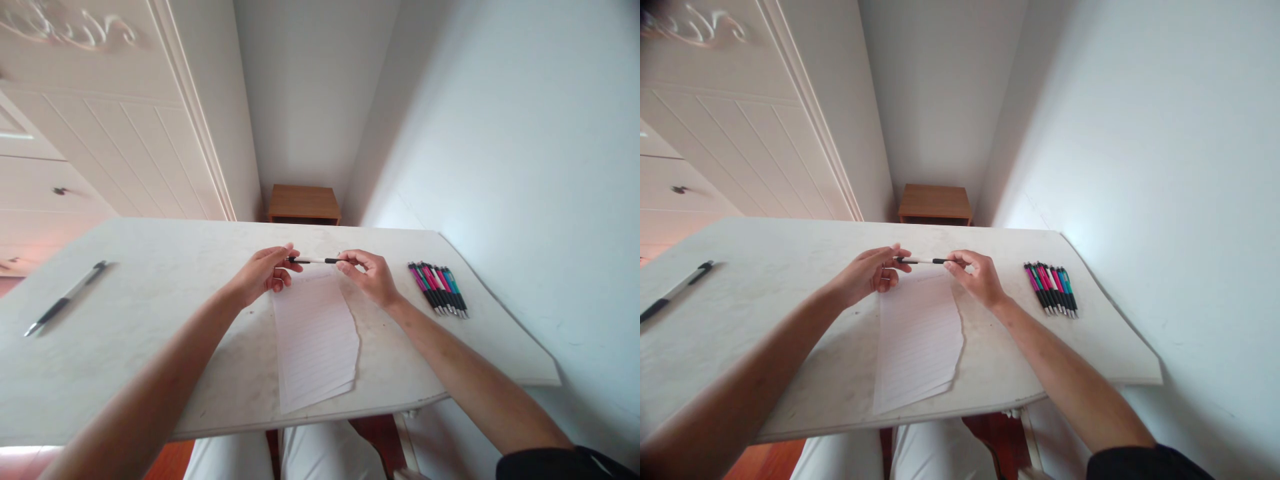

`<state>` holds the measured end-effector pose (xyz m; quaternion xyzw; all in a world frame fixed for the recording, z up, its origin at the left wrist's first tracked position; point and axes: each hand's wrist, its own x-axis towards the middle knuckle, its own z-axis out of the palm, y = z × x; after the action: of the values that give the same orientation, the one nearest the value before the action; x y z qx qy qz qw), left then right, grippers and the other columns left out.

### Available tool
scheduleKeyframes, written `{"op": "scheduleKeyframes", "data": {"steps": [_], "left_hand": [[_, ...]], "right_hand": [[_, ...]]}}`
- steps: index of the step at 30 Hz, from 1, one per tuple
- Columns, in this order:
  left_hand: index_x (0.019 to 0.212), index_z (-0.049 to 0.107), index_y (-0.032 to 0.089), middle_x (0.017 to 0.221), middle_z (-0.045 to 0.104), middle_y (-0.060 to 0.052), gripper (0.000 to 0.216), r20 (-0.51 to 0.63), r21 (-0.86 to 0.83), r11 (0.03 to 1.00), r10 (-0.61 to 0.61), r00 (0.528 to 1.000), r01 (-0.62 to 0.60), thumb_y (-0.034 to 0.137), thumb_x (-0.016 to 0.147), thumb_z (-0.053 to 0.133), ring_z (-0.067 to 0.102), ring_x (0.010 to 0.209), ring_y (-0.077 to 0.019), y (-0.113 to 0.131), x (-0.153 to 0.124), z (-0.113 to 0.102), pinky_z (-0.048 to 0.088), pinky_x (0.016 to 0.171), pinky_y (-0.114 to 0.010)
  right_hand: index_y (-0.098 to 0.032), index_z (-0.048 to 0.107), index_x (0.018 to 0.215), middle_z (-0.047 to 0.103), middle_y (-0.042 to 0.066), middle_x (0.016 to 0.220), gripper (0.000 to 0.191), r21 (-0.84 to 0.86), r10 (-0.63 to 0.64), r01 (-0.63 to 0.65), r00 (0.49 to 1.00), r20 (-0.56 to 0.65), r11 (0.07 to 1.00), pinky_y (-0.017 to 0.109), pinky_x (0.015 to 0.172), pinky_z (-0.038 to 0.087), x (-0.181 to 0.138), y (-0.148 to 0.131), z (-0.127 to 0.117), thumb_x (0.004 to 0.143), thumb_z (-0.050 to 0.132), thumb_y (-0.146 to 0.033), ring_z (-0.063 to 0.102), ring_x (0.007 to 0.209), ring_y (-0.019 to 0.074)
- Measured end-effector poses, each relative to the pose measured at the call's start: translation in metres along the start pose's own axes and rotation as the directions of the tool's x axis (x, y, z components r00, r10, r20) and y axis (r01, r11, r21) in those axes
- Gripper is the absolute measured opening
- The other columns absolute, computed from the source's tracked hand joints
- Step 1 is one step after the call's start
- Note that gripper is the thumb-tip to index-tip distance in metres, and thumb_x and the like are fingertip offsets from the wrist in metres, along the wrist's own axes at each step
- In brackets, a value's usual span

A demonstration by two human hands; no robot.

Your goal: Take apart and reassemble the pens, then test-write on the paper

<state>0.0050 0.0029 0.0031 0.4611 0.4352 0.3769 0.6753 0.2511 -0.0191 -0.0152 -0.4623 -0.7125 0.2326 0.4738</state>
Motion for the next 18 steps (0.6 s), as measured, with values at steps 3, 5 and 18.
{"op": "scheduleKeyframes", "data": {"steps": [3, 5, 18], "left_hand": [[0.087, 0.064, 0.012, 0.066, 0.062, -0.003, 0.043, 0.066, 0.046, 0.999, -0.006, 0.998, 0.003, 0.052, 0.075, 0.074, 0.044, 0.040, -0.0047, -0.0025, 0.0001, -0.0011, 0.023, 0.035, -0.016], [0.083, 0.064, 0.012, 0.066, 0.061, -0.002, 0.040, 0.097, 0.050, 0.999, 0.009, 0.995, -0.014, 0.048, 0.073, 0.078, 0.040, 0.040, -0.0029, -0.0035, 0.0002, -0.0021, 0.020, 0.035, -0.016], [0.103, 0.065, 0.013, 0.084, 0.068, -0.007, 0.046, 0.007, -0.081, 0.993, 0.087, 0.996, -0.086, 0.041, 0.071, 0.080, 0.061, 0.059, -0.0109, -0.0015, 0.0022, 0.0002, 0.039, 0.044, -0.018]], "right_hand": [[-0.017, 0.071, 0.086, 0.073, 0.004, 0.082, 0.022, 0.004, -0.011, 0.011, 1.000, 0.000, 1.000, 0.029, 0.074, 0.053, -0.0002, 0.0012, 0.0003, 0.083, 0.065, -0.039, 0.066, 0.074, 0.0173], [-0.018, 0.071, 0.086, 0.073, 0.004, 0.082, 0.021, 0.000, -0.016, 0.016, 1.000, 0.003, 1.000, 0.028, 0.074, 0.053, -0.0004, 0.0014, 0.0007, 0.083, 0.066, -0.038, 0.066, 0.074, 0.0171], [-0.018, 0.071, 0.086, 0.073, 0.004, 0.082, 0.021, -0.006, -0.029, 0.029, 1.000, -0.006, 1.000, 0.029, 0.073, 0.052, 0.0001, -0.0006, -0.0002, 0.083, 0.066, -0.038, 0.065, 0.072, 0.0165]]}}
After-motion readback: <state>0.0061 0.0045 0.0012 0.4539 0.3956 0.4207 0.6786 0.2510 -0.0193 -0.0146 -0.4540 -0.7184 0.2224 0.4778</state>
